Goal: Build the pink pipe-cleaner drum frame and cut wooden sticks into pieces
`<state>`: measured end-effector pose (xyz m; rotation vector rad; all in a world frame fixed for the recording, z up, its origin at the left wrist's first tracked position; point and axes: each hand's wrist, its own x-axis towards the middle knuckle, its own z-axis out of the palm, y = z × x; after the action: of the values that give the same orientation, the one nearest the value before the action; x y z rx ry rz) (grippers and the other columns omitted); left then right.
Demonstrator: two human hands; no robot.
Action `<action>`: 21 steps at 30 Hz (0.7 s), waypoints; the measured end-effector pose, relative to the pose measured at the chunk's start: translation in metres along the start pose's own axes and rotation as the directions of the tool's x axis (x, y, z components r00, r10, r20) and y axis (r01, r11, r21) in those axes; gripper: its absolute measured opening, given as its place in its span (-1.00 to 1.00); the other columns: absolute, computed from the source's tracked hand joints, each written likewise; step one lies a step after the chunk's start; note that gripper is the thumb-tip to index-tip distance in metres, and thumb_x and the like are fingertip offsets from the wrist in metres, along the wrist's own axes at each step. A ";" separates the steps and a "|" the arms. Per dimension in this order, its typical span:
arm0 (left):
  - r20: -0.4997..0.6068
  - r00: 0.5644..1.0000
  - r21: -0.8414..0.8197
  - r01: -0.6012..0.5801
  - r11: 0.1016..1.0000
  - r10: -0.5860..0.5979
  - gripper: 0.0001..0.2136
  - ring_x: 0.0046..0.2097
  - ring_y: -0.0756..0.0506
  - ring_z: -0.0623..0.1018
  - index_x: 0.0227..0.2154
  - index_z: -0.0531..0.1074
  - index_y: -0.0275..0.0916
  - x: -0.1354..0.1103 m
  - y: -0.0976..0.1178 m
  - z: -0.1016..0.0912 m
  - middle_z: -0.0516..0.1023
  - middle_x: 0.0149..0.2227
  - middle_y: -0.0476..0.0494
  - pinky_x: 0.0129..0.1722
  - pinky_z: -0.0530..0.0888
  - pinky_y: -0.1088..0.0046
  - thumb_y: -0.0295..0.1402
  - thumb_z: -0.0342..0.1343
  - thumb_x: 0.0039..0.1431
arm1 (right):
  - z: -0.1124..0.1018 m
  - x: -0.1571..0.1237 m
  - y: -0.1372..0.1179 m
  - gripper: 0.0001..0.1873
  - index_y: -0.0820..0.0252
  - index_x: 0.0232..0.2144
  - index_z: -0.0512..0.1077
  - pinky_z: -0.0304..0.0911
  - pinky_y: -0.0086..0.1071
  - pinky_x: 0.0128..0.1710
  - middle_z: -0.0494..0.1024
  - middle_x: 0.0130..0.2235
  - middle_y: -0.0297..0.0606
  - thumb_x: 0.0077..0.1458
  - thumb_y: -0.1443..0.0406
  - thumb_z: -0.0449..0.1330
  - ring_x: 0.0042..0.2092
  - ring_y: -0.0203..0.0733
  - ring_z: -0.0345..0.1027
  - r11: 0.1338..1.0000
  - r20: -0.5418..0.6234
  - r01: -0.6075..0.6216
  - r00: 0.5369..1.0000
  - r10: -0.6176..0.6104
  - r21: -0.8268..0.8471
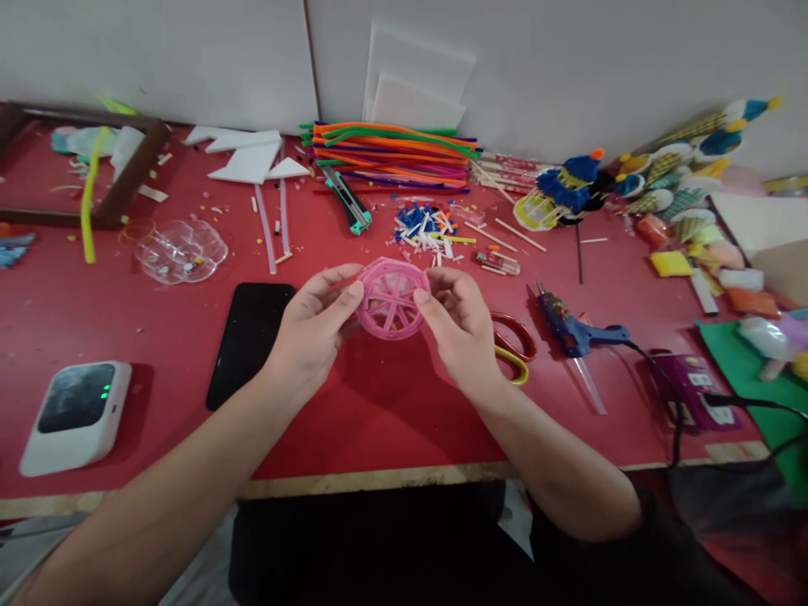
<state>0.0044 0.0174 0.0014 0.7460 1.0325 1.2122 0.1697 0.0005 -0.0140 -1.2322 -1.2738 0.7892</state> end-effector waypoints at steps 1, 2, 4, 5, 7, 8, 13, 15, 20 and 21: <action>0.026 1.000 -0.014 0.001 1.000 -0.001 -0.76 -0.34 0.02 0.57 -0.25 0.51 -0.17 -0.001 0.000 0.000 0.59 -0.29 -0.02 -0.32 0.56 0.51 -0.35 0.34 -0.02 | 0.000 0.001 0.000 -0.81 0.10 -0.23 0.40 0.34 -0.35 -0.25 0.46 -0.28 -0.35 0.12 0.18 0.23 -0.28 -0.31 0.34 1.000 0.008 -0.030 1.000 0.030 0.005; 0.046 0.999 -0.024 -0.006 1.000 0.007 -0.77 -0.31 0.02 0.57 -0.26 0.51 -0.18 -0.001 0.000 0.001 0.59 -0.27 -0.02 -0.29 0.56 0.51 -0.35 0.33 -0.02 | 0.000 0.001 0.000 -0.84 0.11 -0.28 0.41 0.33 -0.36 -0.27 0.46 -0.30 -0.36 0.12 0.17 0.22 -0.31 -0.32 0.33 0.998 0.022 -0.057 0.998 0.057 0.017; 0.057 0.997 -0.029 -0.050 0.998 0.051 -0.80 -0.28 0.03 0.56 -0.28 0.50 -0.18 -0.001 -0.001 0.001 0.58 -0.26 -0.02 -0.25 0.55 0.53 -0.36 0.32 0.00 | -0.001 0.002 -0.001 -0.85 0.13 -0.32 0.43 0.31 -0.39 -0.33 0.46 -0.37 -0.39 0.13 0.18 0.22 -0.37 -0.35 0.32 0.993 0.071 -0.101 0.993 0.097 0.061; 0.049 0.995 -0.024 -0.081 0.996 0.082 -0.82 -0.26 0.03 0.56 -0.28 0.50 -0.18 -0.001 -0.002 0.000 0.58 -0.27 -0.02 -0.23 0.54 0.53 -0.37 0.31 0.01 | -0.001 0.002 -0.001 -0.85 0.13 -0.32 0.44 0.30 -0.41 -0.36 0.46 -0.39 -0.41 0.12 0.18 0.22 -0.40 -0.37 0.31 0.989 0.098 -0.117 0.989 0.108 0.088; 0.030 0.990 -0.001 -0.136 0.991 0.136 -0.85 -0.25 0.02 0.56 -0.28 0.50 -0.17 0.001 -0.003 -0.001 0.57 -0.29 -0.01 -0.19 0.53 0.51 -0.38 0.27 0.05 | -0.001 0.003 -0.001 -0.84 0.11 -0.29 0.46 0.30 -0.43 -0.41 0.47 -0.40 -0.43 0.09 0.19 0.25 -0.42 -0.38 0.30 0.982 0.142 -0.134 0.983 0.115 0.134; 0.026 0.988 0.013 -0.152 0.988 0.152 -0.86 -0.24 0.02 0.56 -0.28 0.49 -0.16 0.001 -0.004 -0.001 0.57 -0.28 -0.01 -0.18 0.53 0.49 -0.39 0.25 0.06 | -0.001 0.003 0.000 -0.83 0.11 -0.28 0.47 0.30 -0.43 -0.42 0.48 -0.39 -0.42 0.07 0.19 0.27 -0.42 -0.38 0.31 0.979 0.157 -0.138 0.981 0.115 0.147; 0.056 0.980 0.100 -0.197 0.975 0.192 -0.84 -0.11 -0.04 0.56 -0.23 0.47 -0.18 0.000 -0.003 0.000 0.58 -0.14 -0.09 -0.08 0.51 0.41 -0.34 0.23 0.10 | 0.000 0.001 -0.001 -0.82 0.11 -0.29 0.46 0.32 -0.46 -0.52 0.51 -0.38 -0.42 0.05 0.19 0.28 -0.45 -0.39 0.31 0.969 0.160 -0.152 0.980 0.121 0.194; 0.084 0.972 0.185 -0.230 0.955 0.218 -0.76 -0.11 -0.06 0.57 -0.18 0.45 -0.19 -0.003 -0.003 0.001 0.59 -0.14 -0.11 -0.08 0.51 0.41 -0.33 0.27 0.07 | 0.001 0.000 -0.002 -0.83 0.11 -0.28 0.46 0.31 -0.46 -0.54 0.50 -0.41 -0.43 0.05 0.20 0.27 -0.48 -0.39 0.30 0.973 0.150 -0.141 0.982 0.114 0.184; 0.160 0.957 0.290 -0.280 0.915 0.242 -0.69 -0.14 -0.08 0.58 -0.12 0.41 -0.19 -0.007 -0.002 0.002 0.60 -0.18 -0.11 -0.10 0.51 0.40 -0.34 0.28 0.06 | 0.002 -0.003 -0.004 -0.83 0.10 -0.25 0.47 0.39 -0.41 -0.40 0.53 -0.37 -0.40 0.04 0.26 0.27 -0.40 -0.35 0.37 0.985 0.111 -0.089 0.991 0.073 0.149; 0.164 0.956 0.288 -0.282 0.915 0.243 -0.69 -0.15 -0.08 0.59 -0.12 0.41 -0.18 -0.008 -0.003 0.002 0.60 -0.19 -0.11 -0.12 0.50 0.41 -0.34 0.28 0.05 | 0.002 -0.003 -0.004 -0.82 0.10 -0.25 0.47 0.39 -0.40 -0.38 0.53 -0.36 -0.39 0.04 0.27 0.26 -0.37 -0.34 0.39 0.986 0.092 -0.075 0.994 0.062 0.146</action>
<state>0.0073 0.0096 0.0016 1.2240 1.0527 1.2265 0.1664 -0.0030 -0.0110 -1.1360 -1.2232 0.9801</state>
